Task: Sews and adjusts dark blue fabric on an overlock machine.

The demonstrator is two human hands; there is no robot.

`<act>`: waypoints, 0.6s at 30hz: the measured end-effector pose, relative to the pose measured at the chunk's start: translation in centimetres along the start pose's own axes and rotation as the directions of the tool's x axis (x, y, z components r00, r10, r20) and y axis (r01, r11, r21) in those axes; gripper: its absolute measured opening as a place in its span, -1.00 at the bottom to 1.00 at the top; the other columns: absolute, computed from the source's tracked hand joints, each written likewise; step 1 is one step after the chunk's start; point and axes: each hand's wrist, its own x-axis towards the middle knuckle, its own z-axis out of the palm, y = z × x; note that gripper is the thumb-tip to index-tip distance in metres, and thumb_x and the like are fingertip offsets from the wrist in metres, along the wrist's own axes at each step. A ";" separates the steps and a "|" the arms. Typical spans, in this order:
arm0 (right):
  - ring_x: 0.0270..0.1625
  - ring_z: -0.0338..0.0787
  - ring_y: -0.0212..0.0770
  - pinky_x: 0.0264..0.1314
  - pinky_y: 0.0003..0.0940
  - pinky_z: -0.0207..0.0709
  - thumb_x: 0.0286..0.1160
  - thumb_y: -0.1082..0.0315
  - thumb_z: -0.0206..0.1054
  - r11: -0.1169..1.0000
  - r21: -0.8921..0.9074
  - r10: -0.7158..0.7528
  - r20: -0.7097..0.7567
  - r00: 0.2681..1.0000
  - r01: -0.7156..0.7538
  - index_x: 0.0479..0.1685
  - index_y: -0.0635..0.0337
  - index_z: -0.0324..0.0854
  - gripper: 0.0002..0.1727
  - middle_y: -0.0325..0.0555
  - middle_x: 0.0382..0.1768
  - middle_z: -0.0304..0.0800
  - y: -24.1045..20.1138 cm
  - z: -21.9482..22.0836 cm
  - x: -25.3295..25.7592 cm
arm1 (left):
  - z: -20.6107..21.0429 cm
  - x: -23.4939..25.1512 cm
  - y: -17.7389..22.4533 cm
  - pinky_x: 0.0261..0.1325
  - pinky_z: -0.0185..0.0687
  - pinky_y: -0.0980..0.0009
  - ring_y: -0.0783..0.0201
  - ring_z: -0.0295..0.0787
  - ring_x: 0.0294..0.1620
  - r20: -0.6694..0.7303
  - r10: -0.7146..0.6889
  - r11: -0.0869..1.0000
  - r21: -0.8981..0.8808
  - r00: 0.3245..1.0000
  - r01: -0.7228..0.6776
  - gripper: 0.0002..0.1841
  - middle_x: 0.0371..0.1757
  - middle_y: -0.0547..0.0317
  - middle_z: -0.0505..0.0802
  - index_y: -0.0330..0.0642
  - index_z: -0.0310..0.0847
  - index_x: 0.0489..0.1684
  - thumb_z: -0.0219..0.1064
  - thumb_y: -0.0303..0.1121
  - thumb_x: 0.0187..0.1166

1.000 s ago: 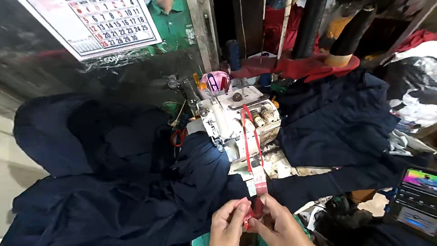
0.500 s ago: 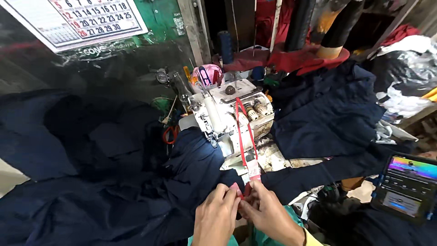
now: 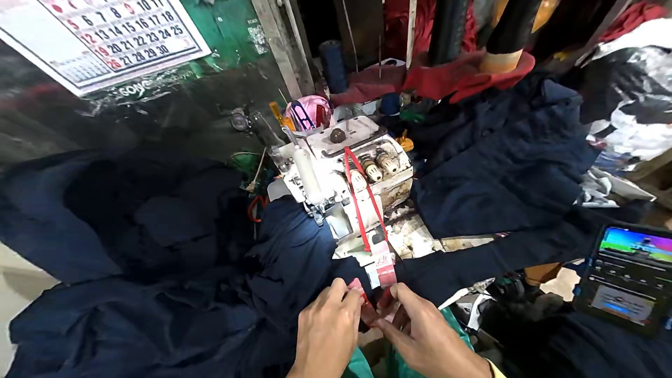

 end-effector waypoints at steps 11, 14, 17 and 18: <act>-0.21 0.89 -0.36 -0.14 -0.35 0.87 0.58 0.23 0.46 0.955 0.224 -0.215 0.067 0.974 0.195 0.15 0.11 0.52 -0.68 -0.31 -0.18 0.87 -2.8 -1.0 2.9 | -3.6 -1.4 -0.9 -0.14 0.83 0.55 0.44 0.84 -0.19 0.068 -0.197 0.624 -0.761 0.978 0.178 -0.83 -0.15 0.31 0.89 -0.03 0.93 -0.16 0.50 -0.18 0.56; -0.22 0.88 -0.36 -0.12 -0.36 0.84 0.56 0.27 0.46 0.962 0.187 -0.226 0.130 0.965 0.199 0.17 0.11 0.52 -0.68 -0.31 -0.18 0.87 -3.5 -1.3 3.1 | -4.2 -1.8 -1.2 -0.16 0.84 0.55 0.46 0.84 -0.19 0.078 -0.178 0.637 -0.751 0.981 0.176 -0.79 -0.12 0.33 0.88 -0.03 0.88 -0.06 0.47 -0.14 0.58; -0.22 0.86 -0.40 -0.12 -0.39 0.82 0.57 0.23 0.44 0.970 0.106 -0.234 0.156 0.959 0.220 0.17 0.10 0.54 -0.69 -0.34 -0.18 0.86 -4.0 -1.5 3.3 | -2.8 -2.3 -1.7 -0.19 0.86 0.51 0.47 0.84 -0.21 0.049 -0.170 0.611 -0.778 0.984 0.145 -0.87 -0.17 0.40 0.88 0.02 0.88 -0.12 0.50 -0.21 0.55; -0.22 0.85 -0.41 -0.13 -0.39 0.82 0.57 0.22 0.45 0.972 0.087 -0.231 0.159 0.960 0.219 0.17 0.10 0.55 -0.68 -0.34 -0.18 0.86 -4.1 -1.5 3.3 | -2.6 -2.4 -1.8 -0.16 0.87 0.49 0.46 0.84 -0.20 0.049 -0.177 0.591 -0.793 0.983 0.146 -0.88 -0.16 0.40 0.88 0.02 0.88 -0.14 0.51 -0.21 0.55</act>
